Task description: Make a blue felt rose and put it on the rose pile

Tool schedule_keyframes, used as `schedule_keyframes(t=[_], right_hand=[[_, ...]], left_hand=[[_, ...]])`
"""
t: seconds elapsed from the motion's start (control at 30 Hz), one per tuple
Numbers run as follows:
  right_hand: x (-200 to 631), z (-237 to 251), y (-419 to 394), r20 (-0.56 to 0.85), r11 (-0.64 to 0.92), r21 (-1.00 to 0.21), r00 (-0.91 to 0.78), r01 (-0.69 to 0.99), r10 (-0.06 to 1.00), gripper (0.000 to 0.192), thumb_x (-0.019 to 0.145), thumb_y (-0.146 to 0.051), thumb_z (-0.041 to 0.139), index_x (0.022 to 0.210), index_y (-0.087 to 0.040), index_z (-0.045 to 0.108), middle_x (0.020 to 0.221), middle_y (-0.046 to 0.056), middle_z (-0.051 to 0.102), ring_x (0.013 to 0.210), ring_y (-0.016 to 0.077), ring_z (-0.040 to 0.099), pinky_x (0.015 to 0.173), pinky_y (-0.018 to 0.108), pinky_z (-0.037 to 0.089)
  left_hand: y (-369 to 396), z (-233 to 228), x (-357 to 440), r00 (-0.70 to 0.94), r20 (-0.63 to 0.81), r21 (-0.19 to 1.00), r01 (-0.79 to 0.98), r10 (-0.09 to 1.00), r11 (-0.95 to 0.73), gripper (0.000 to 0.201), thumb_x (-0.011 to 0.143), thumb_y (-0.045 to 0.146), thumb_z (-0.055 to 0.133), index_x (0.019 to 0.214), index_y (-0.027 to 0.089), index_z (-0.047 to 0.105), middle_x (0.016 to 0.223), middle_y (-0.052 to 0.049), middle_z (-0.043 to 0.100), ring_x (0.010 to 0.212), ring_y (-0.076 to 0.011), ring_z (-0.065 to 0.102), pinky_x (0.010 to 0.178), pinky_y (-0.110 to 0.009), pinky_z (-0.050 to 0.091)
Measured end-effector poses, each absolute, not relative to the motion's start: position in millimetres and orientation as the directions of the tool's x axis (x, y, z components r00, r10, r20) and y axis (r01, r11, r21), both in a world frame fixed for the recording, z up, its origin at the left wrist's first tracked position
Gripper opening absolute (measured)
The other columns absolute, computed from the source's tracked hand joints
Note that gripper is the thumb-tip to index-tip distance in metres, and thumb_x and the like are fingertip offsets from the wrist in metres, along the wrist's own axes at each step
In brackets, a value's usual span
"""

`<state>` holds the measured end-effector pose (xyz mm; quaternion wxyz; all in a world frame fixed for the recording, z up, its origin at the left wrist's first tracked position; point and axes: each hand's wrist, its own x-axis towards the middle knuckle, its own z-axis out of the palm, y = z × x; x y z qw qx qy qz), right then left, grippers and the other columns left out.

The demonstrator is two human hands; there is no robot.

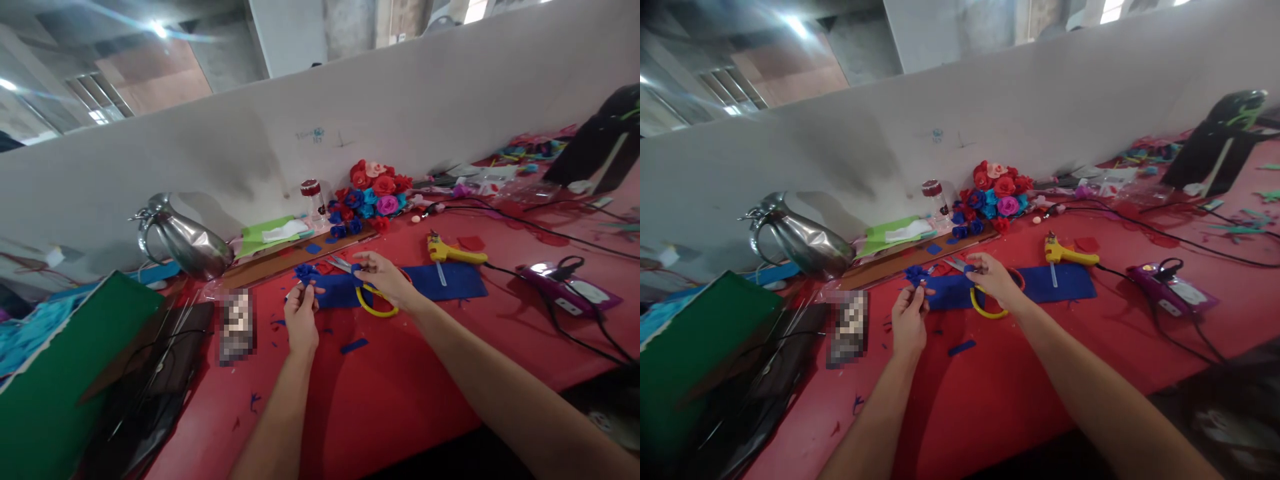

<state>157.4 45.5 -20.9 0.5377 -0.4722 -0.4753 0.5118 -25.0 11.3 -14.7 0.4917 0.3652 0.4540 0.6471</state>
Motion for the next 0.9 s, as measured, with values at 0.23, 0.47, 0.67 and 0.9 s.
schedule_keyframes(t=[0.23, 0.47, 0.67, 0.9], right_hand=[[154.5, -20.4, 46.1, 0.091, 0.087, -0.99, -0.036, -0.108, 0.995, 0.03, 0.068, -0.014, 0.06, 0.097, -0.02, 0.066, 0.085, 0.001, 0.065, 0.075, 0.0126, 0.057, 0.069, 0.026, 0.046], [157.1, -16.7, 47.4, 0.12, 0.122, -0.992, 0.104, -0.012, 0.987, 0.033, 0.067, -0.015, 0.059, 0.1, -0.019, 0.065, 0.091, 0.002, 0.065, 0.079, 0.0136, 0.058, 0.072, 0.027, 0.046], [157.0, -16.2, 47.1, 0.135, 0.144, -0.988, 0.156, -0.049, 0.978, 0.029, 0.067, -0.019, 0.061, 0.096, -0.019, 0.064, 0.087, 0.002, 0.065, 0.081, 0.0149, 0.058, 0.076, 0.029, 0.046], [148.9, -15.1, 43.5, 0.133, 0.143, -0.982, 0.082, -0.127, 0.988, 0.022, 0.068, -0.023, 0.064, 0.09, -0.021, 0.065, 0.082, 0.001, 0.065, 0.077, 0.0165, 0.06, 0.075, 0.031, 0.047]], left_hand=[[5.3, -5.9, -9.5, -0.213, -0.058, 0.94, -0.341, 0.975, -0.018, 0.028, 0.062, 0.032, 0.076, 0.077, 0.015, 0.06, 0.069, 0.001, 0.064, 0.051, -0.0043, 0.042, 0.052, -0.019, 0.032], [19.4, 6.7, 19.0, -0.2, -0.263, 0.871, -0.469, 0.944, 0.144, 0.028, 0.055, 0.026, 0.076, 0.07, 0.015, 0.054, 0.061, 0.004, 0.059, 0.047, -0.0029, 0.041, 0.048, -0.016, 0.027], [17.4, -1.0, 33.0, -0.106, -0.214, 0.867, -0.479, 0.971, 0.139, 0.036, 0.048, 0.023, 0.083, 0.072, 0.015, 0.058, 0.066, 0.006, 0.058, 0.053, -0.0022, 0.046, 0.054, -0.015, 0.034], [20.9, -6.6, 34.3, 0.027, -0.228, 0.85, -0.482, 0.973, 0.213, 0.037, 0.044, 0.023, 0.086, 0.071, 0.014, 0.063, 0.07, 0.001, 0.066, 0.065, -0.009, 0.058, 0.067, -0.022, 0.044]])
